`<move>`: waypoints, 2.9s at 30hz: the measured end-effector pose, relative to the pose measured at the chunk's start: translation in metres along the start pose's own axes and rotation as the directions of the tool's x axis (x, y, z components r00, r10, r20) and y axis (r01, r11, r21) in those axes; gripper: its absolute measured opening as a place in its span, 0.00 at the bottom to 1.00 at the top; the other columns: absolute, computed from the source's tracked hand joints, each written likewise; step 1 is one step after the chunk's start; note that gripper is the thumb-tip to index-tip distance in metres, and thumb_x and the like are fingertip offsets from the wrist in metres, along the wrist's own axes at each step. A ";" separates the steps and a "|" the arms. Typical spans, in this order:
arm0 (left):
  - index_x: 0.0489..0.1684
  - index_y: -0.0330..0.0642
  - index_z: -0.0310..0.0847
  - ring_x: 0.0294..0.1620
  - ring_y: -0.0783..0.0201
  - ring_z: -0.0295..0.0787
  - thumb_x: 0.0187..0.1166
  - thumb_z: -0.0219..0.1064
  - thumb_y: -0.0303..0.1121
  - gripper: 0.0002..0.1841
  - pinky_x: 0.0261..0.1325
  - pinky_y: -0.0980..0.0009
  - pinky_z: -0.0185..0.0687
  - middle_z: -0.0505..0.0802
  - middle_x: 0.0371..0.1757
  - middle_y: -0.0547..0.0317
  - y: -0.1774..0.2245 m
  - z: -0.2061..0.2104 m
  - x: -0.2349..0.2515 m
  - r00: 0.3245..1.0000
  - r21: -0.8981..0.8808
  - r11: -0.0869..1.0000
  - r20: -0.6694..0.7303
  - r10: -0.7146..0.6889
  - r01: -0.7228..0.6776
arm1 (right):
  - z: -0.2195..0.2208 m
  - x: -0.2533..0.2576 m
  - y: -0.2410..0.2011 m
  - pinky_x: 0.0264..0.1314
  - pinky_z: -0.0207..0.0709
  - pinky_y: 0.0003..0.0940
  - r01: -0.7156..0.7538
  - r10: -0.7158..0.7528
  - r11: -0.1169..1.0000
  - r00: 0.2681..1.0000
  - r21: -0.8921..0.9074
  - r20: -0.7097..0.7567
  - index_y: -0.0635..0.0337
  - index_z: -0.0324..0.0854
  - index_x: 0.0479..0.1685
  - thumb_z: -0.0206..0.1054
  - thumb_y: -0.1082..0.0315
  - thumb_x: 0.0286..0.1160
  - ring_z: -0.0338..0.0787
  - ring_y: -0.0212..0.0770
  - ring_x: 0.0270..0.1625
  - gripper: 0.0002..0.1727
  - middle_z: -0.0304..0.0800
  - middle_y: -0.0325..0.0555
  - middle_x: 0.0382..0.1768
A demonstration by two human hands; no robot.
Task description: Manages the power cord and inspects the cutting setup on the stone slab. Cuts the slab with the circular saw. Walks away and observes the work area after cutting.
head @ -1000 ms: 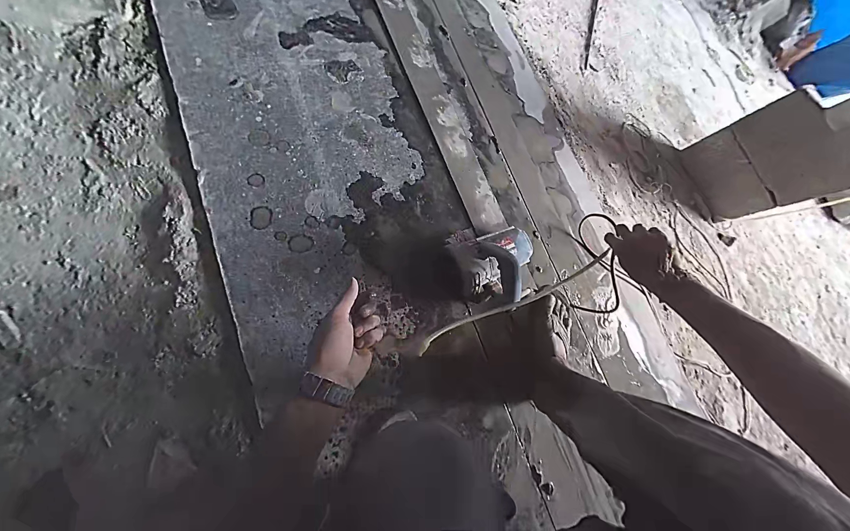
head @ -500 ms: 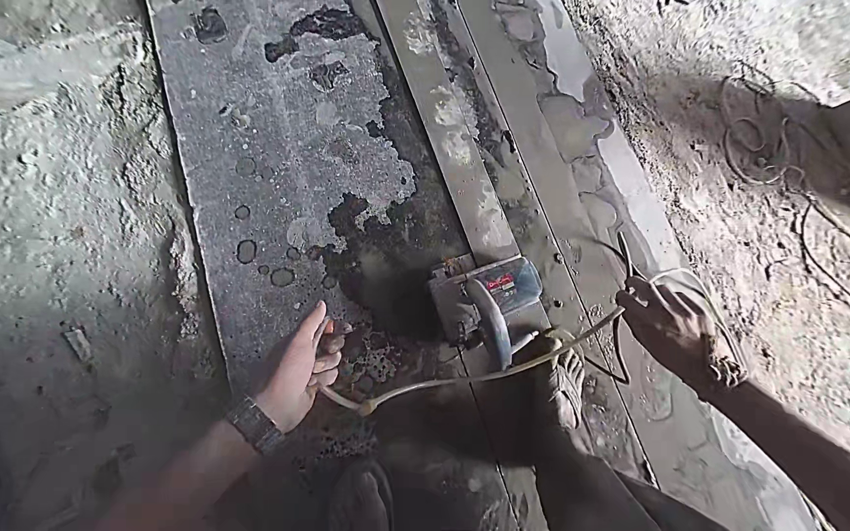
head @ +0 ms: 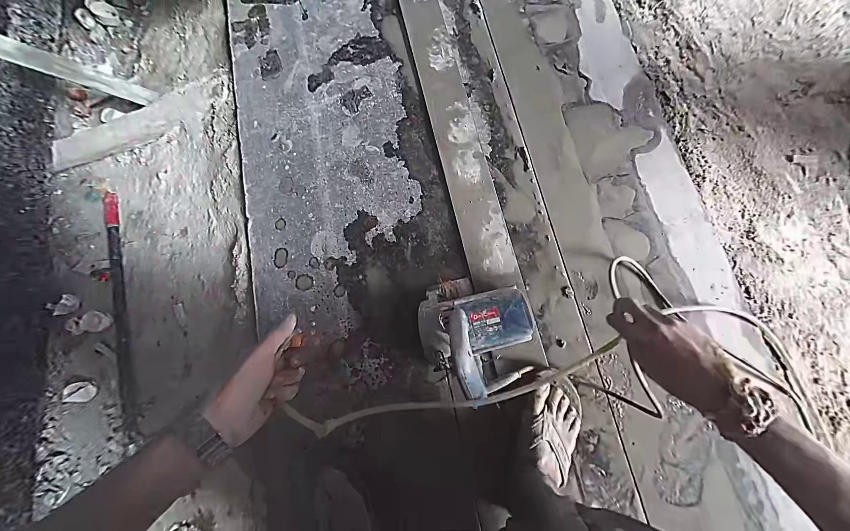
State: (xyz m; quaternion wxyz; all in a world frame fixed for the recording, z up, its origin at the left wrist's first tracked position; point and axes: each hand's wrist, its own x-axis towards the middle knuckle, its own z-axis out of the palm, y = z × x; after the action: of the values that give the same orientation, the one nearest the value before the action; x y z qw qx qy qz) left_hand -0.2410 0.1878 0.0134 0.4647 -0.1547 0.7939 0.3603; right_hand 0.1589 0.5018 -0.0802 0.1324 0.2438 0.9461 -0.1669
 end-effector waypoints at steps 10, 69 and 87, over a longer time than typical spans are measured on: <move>0.41 0.50 0.82 0.07 0.80 0.56 0.94 0.39 0.58 0.28 0.09 0.83 0.52 0.71 0.13 0.74 -0.035 0.002 -0.059 0.989 0.139 0.981 0.029 -0.144 0.138 | 0.004 0.037 -0.025 0.64 0.80 0.60 -0.134 -0.045 0.951 0.830 0.277 0.556 0.65 0.81 0.67 0.68 0.57 0.78 0.90 0.60 0.60 0.25 0.88 0.60 0.60; 0.40 0.48 0.79 0.11 0.76 0.59 0.94 0.43 0.55 0.25 0.15 0.80 0.55 0.71 0.17 0.71 -0.041 -0.001 -0.022 0.957 0.187 0.980 0.265 -0.122 0.073 | 0.068 0.070 -0.132 0.64 0.76 0.65 -0.706 0.654 0.684 0.705 0.184 0.274 0.62 0.87 0.57 0.59 0.62 0.87 0.90 0.63 0.61 0.16 0.92 0.62 0.55; 0.37 0.48 0.79 0.12 0.77 0.58 0.93 0.45 0.55 0.24 0.15 0.82 0.54 0.71 0.19 0.71 -0.033 0.005 -0.020 0.959 0.228 0.974 0.278 -0.062 -0.003 | 0.099 0.055 -0.235 0.32 0.85 0.25 -0.092 0.415 0.251 0.910 0.963 -0.021 0.73 0.78 0.55 0.74 0.61 0.55 0.87 0.27 0.26 0.28 0.89 0.41 0.31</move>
State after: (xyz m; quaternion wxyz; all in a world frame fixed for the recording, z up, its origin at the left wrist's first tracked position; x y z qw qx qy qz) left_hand -0.2084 0.1672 0.0143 0.5932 -0.0594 0.7528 0.2789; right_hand 0.0101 0.2932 -0.1294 -0.1429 0.4449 0.6171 -0.6331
